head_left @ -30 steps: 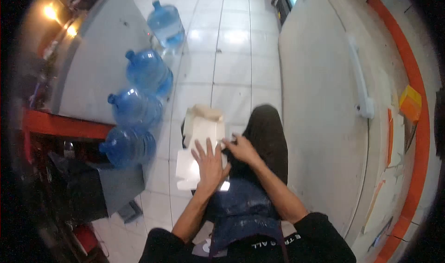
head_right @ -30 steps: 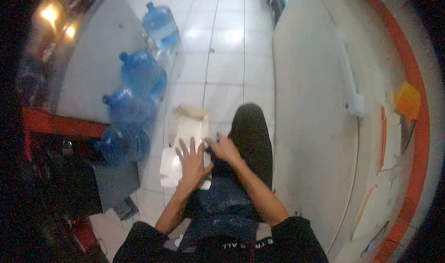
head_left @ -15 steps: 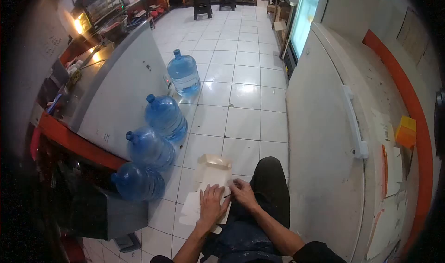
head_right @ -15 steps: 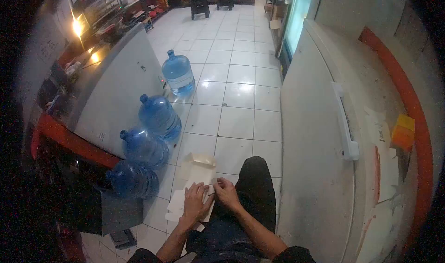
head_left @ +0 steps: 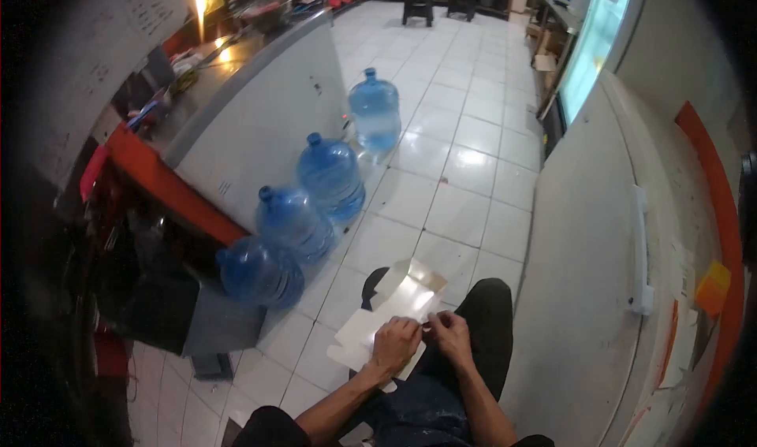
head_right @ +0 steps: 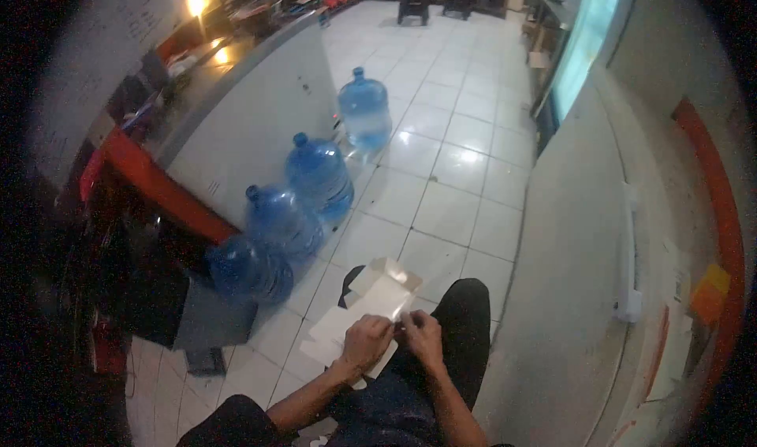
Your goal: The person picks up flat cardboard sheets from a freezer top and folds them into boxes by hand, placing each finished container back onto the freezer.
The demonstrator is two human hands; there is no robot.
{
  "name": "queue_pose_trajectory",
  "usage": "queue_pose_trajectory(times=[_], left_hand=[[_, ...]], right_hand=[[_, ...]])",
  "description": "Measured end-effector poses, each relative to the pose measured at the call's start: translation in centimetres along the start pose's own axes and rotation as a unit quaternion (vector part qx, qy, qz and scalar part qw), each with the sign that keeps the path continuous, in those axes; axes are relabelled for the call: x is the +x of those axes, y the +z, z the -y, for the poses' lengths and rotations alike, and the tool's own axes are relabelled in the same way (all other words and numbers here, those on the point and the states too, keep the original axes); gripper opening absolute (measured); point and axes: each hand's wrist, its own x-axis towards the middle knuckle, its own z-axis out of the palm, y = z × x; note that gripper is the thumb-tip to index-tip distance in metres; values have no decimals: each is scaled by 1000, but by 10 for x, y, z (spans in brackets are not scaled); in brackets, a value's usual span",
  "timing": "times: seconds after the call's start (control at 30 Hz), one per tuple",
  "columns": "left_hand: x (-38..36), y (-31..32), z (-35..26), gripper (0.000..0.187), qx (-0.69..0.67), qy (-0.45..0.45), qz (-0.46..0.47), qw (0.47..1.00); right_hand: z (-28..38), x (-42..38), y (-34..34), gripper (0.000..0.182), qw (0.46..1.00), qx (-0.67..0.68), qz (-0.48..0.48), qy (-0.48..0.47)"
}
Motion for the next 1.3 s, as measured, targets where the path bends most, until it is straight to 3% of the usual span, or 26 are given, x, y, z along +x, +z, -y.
queue_pose_trajectory(times=[0.07, 0.17, 0.23, 0.27, 0.37, 0.47, 0.53, 0.6, 0.63, 0.67, 0.73, 0.93, 1.0, 1.13, 1.2, 1.3], left_hand=[[4, -6, -3, 15, -58, -69, -12, 996], [13, -28, -14, 22, -140, -153, 20, 978], [15, -33, -16, 23, -235, -222, 65, 944], [13, -33, -15, 23, -235, -221, 66, 944], [11, -36, -12, 17, -142, -33, 68, 987], [3, -27, -14, 16, -80, 45, 78, 993], [-1, -22, -14, 16, -92, 44, 76, 992], [-1, -22, -14, 14, -134, -17, 10, 991], [-1, -22, -15, 18, -162, -84, 22, 983], [2, -28, -20, 18, -162, -84, 22, 983], [6, -37, -28, 24, -260, -255, 90, 927], [10, -37, -33, 25, -394, -293, 112, 864], [10, -37, -33, 26, -508, -322, 111, 791], [9, -36, -31, 26, -523, -336, 133, 772], [10, -39, -31, 27, -572, -353, 131, 729], [10, -40, -29, 27, -568, -348, 150, 730]], right_hand=[[-14, 4, -8, 32, 999, 42, 14, 1], [27, -18, -8, 29, 997, 56, -13, -45], [29, -21, -11, 30, 998, 36, -12, -49], [31, -21, -14, 31, 998, 16, -11, -59], [37, -20, -19, 36, 1000, 11, -15, -10], [32, -14, -24, 39, 1000, -23, -12, 1], [35, -18, -28, 39, 999, -30, -10, 28], [32, -23, -31, 39, 998, -37, -8, 57], [26, -25, -35, 39, 997, -39, -6, 61], [25, -26, -36, 39, 997, -43, -3, 64], [27, -32, -32, 38, 999, -26, -3, 44], [47, -47, -20, 29, 997, -50, -10, -57], [46, -48, -20, 26, 994, -59, -18, -90], [56, -51, -20, 23, 992, -88, -37, -77], [55, -52, -19, 23, 994, -85, -38, -56], [46, -50, -25, 23, 986, -107, -14, -125]])
